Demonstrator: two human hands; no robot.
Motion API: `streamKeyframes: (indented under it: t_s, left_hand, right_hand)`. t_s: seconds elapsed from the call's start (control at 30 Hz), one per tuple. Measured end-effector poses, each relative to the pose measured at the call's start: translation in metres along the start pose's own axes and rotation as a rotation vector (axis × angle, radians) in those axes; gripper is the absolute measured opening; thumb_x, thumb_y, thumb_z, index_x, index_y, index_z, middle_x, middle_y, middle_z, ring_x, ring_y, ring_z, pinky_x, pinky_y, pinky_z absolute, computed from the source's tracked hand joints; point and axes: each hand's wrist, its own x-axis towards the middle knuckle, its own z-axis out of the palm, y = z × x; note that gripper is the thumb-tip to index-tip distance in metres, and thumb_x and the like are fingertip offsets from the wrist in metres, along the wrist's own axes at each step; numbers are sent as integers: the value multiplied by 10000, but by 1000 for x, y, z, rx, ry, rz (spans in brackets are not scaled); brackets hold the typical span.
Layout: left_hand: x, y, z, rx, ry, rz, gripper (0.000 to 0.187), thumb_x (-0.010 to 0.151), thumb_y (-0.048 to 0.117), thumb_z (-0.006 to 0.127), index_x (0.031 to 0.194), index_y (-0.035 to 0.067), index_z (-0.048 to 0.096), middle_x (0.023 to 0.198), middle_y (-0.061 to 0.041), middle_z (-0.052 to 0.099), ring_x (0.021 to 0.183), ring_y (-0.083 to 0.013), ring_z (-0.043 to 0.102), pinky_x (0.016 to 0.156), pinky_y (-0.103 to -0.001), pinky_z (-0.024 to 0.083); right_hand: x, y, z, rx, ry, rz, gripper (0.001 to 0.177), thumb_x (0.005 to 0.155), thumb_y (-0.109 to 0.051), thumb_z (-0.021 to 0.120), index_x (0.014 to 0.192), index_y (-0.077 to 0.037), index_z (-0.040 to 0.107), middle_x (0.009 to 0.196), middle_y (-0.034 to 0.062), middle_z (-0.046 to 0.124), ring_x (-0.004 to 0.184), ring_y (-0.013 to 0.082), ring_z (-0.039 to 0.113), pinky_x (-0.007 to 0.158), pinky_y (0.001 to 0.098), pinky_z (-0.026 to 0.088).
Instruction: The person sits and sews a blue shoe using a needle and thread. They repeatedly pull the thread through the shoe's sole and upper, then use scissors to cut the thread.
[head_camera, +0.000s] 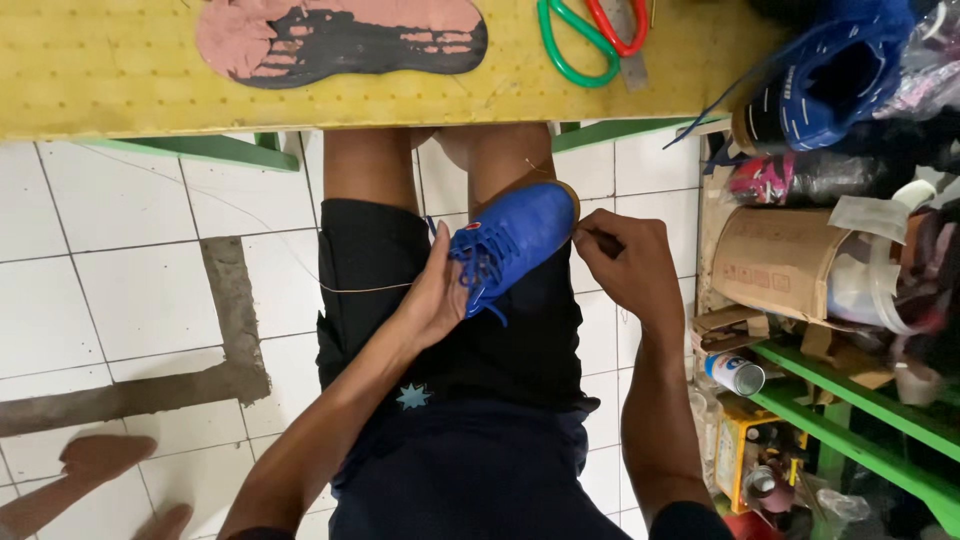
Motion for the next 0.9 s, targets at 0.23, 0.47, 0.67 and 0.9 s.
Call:
streamKeyframes:
  t_s: [0.23, 0.47, 0.67, 0.9]
  left_hand:
    - [81, -15, -14, -111, -174, -32, 912, 942, 729, 596, 1462, -21, 594, 1399, -227, 653, 1282, -290, 649, 1110, -451, 518]
    - [72, -3, 7, 16, 22, 0, 616, 884, 351, 854, 1373, 26, 669, 1276, -202, 730, 1164, -283, 718, 979, -457, 610]
    - [51, 4, 25, 125, 146, -18, 732, 815, 387, 891, 1407, 29, 652, 1303, -192, 718, 1161, -259, 705, 967, -446, 615]
    - [46, 12, 36, 319, 207, 20, 809, 776, 470, 895, 1410, 30, 652, 1328, -221, 697, 1224, -287, 680, 984, -449, 607]
  right_hand:
    - [26, 19, -2, -55, -63, -139, 155, 864, -80, 691, 710, -58, 699, 441, 91, 506, 400, 155, 434, 464, 286, 354]
    - [22, 5, 5, -119, -53, -171, 128, 865, -51, 655, 744, -10, 649, 480, 137, 548, 430, 210, 524, 482, 330, 429]
    - [12, 29, 10, -40, 20, -255, 114, 854, -18, 673, 751, -50, 639, 492, 92, 558, 431, 195, 546, 464, 309, 438]
    - [10, 17, 18, -173, 113, -333, 118, 891, 20, 665, 794, -38, 632, 544, 113, 591, 468, 237, 605, 450, 311, 474]
